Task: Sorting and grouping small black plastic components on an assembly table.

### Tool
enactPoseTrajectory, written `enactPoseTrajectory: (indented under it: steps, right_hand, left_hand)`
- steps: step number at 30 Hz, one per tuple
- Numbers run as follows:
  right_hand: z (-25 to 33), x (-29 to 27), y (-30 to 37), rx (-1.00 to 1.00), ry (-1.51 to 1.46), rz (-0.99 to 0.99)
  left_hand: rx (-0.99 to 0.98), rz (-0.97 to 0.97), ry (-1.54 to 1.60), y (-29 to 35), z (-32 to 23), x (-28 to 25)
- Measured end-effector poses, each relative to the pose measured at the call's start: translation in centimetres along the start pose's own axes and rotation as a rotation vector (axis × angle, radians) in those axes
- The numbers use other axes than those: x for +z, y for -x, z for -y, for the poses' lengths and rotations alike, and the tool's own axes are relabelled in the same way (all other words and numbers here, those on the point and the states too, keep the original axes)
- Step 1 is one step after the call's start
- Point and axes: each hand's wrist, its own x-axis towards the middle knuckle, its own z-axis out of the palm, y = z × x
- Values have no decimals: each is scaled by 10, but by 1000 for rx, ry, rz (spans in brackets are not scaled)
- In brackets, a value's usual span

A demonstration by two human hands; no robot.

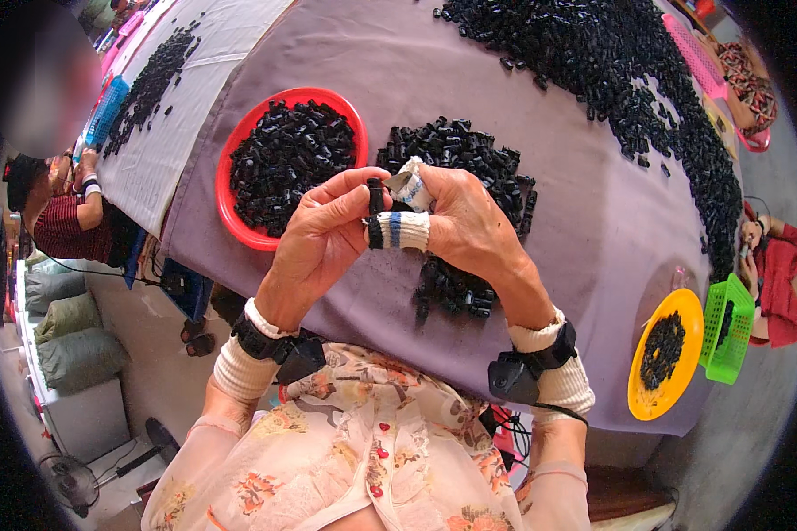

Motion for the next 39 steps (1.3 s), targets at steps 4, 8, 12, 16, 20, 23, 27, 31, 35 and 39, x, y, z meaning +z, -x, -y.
enactPoseTrajectory:
  steps: [4, 8, 12, 16, 20, 23, 27, 31, 35, 39]
  right_hand:
    - [-9, -1, -4, -54, 21, 23]
    - [-14, -3, -5, -80, 13, 47]
    - [-17, -4, -6, -78, -8, 51]
    - [-18, -6, -8, -89, 29, 80]
    - [-16, -7, -8, -60, 43, 98]
    - [-21, -5, -9, -81, 7, 101]
    - [-23, -5, -8, -100, 13, 95]
    - [-22, -4, -8, -84, 20, 100]
    - [-22, -4, -7, -108, 48, 108]
    - [-23, -3, -7, -122, 100, 121]
  left_hand:
    - [-8, -88, -31, -1, 2, 7]
    - [-33, -111, -28, -3, 4, 8]
    - [-52, -139, -51, -5, 5, 8]
    - [-59, -130, -43, -6, 6, 6]
    - [-64, -150, -43, -6, 6, 7]
    - [-69, -151, -48, -6, 7, 5]
    - [-63, -147, -53, -6, 6, 6]
    - [-68, -150, -63, -5, 6, 7]
    - [-77, -135, -72, -5, 6, 6]
    - [-81, -141, -58, -5, 7, 2]
